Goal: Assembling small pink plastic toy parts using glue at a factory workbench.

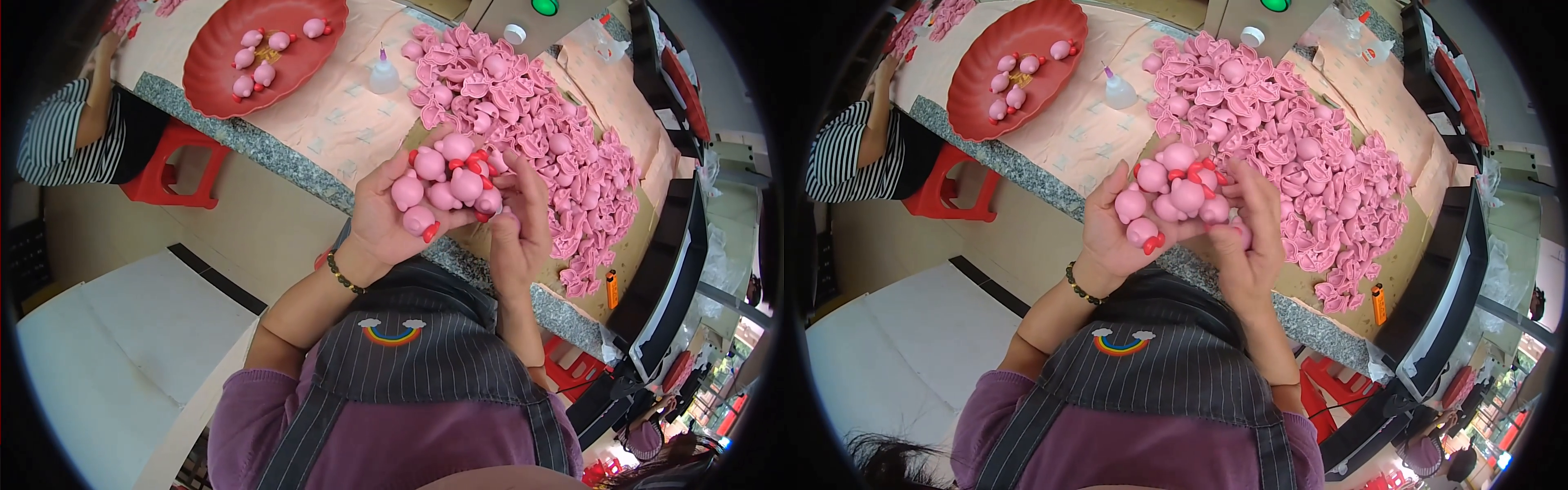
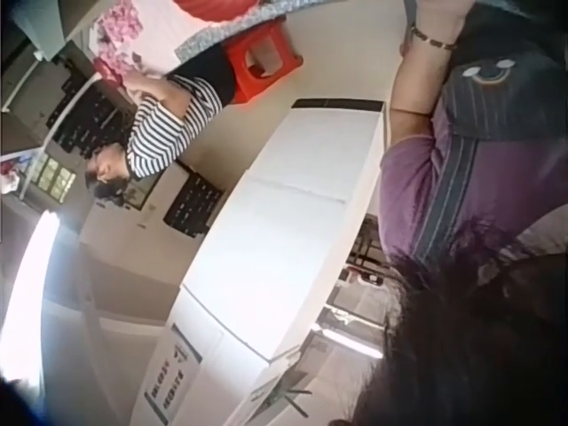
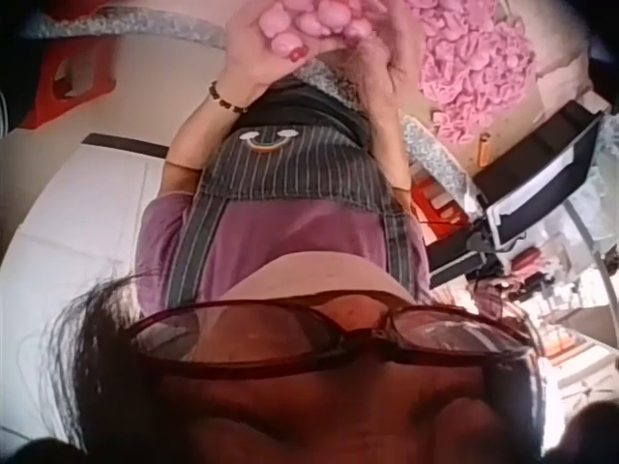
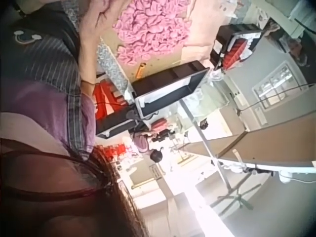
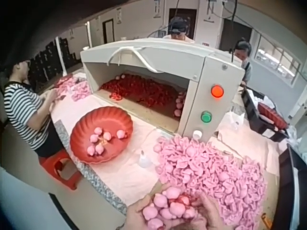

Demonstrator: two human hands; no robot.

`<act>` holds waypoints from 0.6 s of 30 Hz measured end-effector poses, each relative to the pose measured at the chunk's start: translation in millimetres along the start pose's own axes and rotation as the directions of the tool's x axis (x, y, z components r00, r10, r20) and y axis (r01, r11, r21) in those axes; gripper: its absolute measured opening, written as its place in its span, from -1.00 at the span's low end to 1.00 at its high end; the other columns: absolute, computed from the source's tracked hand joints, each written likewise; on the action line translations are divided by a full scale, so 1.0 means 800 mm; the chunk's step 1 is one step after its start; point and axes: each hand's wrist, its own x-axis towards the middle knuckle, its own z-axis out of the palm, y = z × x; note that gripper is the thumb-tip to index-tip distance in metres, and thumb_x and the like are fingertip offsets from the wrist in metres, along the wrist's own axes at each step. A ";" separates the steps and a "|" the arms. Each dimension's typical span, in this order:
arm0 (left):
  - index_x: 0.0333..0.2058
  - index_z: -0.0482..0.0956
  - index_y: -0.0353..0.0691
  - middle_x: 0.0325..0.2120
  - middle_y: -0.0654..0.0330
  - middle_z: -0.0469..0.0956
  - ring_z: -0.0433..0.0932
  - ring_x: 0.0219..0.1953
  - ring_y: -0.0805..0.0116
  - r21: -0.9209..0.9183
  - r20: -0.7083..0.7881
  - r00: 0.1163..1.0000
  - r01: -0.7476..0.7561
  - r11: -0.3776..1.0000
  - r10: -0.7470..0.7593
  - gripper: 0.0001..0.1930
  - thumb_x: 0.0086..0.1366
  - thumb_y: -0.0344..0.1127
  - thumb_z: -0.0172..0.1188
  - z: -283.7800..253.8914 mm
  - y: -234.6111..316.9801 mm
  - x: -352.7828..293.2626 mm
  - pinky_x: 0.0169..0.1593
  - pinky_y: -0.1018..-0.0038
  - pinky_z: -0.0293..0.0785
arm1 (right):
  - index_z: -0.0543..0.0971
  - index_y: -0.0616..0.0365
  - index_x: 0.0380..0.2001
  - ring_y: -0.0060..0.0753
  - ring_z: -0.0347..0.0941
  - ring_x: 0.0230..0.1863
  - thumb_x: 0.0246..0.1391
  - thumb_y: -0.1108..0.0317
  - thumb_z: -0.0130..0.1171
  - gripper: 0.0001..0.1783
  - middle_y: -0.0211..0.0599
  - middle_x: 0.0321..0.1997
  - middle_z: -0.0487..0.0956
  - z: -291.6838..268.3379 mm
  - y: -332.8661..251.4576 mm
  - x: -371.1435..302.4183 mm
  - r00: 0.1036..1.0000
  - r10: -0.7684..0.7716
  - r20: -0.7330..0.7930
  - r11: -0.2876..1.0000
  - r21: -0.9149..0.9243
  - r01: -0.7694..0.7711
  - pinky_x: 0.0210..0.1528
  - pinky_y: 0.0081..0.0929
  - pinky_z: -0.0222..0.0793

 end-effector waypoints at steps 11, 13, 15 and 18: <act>0.24 0.06 -0.11 0.18 0.08 0.15 0.18 0.20 0.03 0.063 0.023 0.999 -0.043 0.997 0.042 -0.38 0.27 0.01 -0.07 0.003 0.000 -0.007 0.18 -0.06 0.14 | 0.41 0.35 -0.06 -0.41 0.31 0.00 0.00 0.43 0.18 -0.59 -0.22 -0.03 0.35 0.008 0.003 -0.009 0.999 -0.010 0.034 0.991 -0.136 0.015 0.12 -0.45 0.17; 0.24 0.05 -0.12 0.18 0.08 0.16 0.19 0.20 0.04 0.049 0.030 0.999 -0.042 0.998 0.040 -0.38 0.28 0.00 -0.07 0.005 0.000 -0.007 0.18 -0.04 0.14 | 0.42 0.34 -0.06 -0.41 0.30 0.01 -0.02 0.44 0.21 -0.58 -0.22 -0.02 0.34 0.007 0.010 -0.013 1.000 0.023 0.005 0.999 -0.041 -0.023 0.13 -0.45 0.16; 0.24 0.05 -0.13 0.18 0.08 0.15 0.18 0.20 0.04 0.054 0.031 0.999 -0.043 0.998 0.041 -0.37 0.27 0.00 -0.07 0.006 -0.001 -0.006 0.18 -0.04 0.14 | 0.43 0.33 -0.07 -0.42 0.30 0.02 -0.05 0.45 0.24 -0.56 -0.21 -0.01 0.34 0.008 0.011 -0.014 0.998 0.061 -0.019 0.997 0.058 -0.059 0.13 -0.45 0.16; 0.24 0.05 -0.13 0.19 0.07 0.13 0.19 0.19 0.03 0.062 0.030 0.999 -0.047 0.997 0.045 -0.38 0.28 0.00 -0.08 0.006 -0.003 -0.006 0.17 -0.04 0.15 | 0.43 0.32 -0.03 -0.41 0.30 0.03 -0.04 0.39 0.24 -0.53 -0.23 -0.03 0.35 0.014 0.007 -0.012 0.984 0.145 -0.108 0.969 0.218 -0.119 0.12 -0.46 0.17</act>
